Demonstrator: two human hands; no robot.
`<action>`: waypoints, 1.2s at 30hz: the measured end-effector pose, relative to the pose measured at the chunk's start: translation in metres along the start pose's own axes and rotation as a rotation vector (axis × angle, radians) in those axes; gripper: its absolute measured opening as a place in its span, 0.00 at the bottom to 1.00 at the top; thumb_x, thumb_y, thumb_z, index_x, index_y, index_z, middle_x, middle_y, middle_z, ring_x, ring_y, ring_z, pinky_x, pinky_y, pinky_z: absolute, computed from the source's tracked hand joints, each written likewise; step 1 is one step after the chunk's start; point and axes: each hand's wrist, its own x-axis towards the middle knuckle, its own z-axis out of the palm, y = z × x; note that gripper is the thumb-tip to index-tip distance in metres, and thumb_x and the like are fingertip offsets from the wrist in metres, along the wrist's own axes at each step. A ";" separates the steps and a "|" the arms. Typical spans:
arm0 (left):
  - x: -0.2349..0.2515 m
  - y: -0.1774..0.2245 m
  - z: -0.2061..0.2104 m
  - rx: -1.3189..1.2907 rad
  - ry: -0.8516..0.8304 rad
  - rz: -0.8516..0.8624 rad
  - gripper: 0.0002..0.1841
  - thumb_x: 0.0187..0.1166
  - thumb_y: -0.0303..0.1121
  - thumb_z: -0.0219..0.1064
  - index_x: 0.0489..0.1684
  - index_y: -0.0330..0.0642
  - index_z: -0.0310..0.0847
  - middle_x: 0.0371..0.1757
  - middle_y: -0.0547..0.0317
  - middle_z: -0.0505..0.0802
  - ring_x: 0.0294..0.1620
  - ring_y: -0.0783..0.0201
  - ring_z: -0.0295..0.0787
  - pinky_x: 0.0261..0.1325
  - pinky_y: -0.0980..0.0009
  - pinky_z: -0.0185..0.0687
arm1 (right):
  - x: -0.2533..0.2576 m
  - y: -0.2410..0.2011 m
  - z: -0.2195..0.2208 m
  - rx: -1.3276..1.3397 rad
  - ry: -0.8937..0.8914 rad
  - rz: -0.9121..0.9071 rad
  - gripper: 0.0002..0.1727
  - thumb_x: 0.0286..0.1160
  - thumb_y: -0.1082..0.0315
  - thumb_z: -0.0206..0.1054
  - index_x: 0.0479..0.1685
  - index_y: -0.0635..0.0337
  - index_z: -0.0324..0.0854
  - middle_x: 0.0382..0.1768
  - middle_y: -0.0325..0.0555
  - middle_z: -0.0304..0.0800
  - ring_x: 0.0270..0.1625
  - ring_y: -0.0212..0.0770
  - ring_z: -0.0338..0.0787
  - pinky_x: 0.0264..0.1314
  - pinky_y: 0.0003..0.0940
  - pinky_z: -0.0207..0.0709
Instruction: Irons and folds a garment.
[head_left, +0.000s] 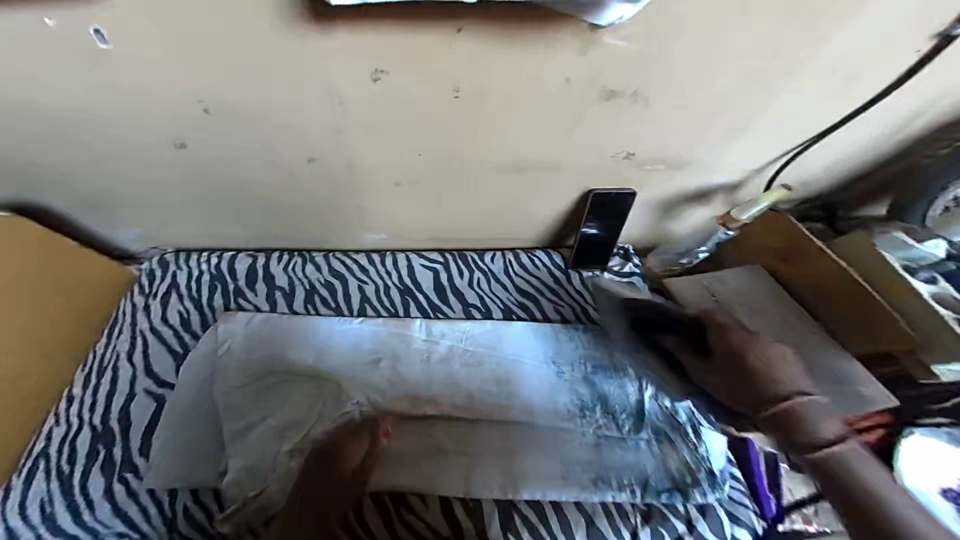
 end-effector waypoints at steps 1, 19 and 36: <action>0.008 -0.005 -0.014 -0.022 0.102 0.022 0.21 0.87 0.37 0.52 0.64 0.36 0.87 0.53 0.44 0.95 0.54 0.47 0.95 0.60 0.47 0.88 | -0.014 -0.044 0.010 0.003 -0.079 -0.072 0.37 0.86 0.44 0.64 0.75 0.72 0.73 0.51 0.82 0.88 0.57 0.84 0.87 0.58 0.82 0.73; 0.075 -0.251 -0.024 0.325 0.256 -0.027 0.33 0.91 0.56 0.35 0.92 0.55 0.62 0.93 0.62 0.64 0.97 0.45 0.42 0.88 0.27 0.21 | -0.005 -0.142 0.068 -0.116 -0.214 -0.023 0.32 0.85 0.42 0.63 0.65 0.66 0.81 0.48 0.75 0.90 0.57 0.78 0.89 0.57 0.75 0.77; 0.076 -0.269 -0.027 0.285 0.243 -0.131 0.34 0.92 0.54 0.33 0.94 0.48 0.53 0.95 0.56 0.58 0.97 0.51 0.42 0.89 0.29 0.24 | 0.000 -0.225 0.087 -0.051 -0.199 -0.009 0.30 0.89 0.46 0.58 0.77 0.60 0.77 0.56 0.72 0.90 0.61 0.76 0.89 0.60 0.76 0.77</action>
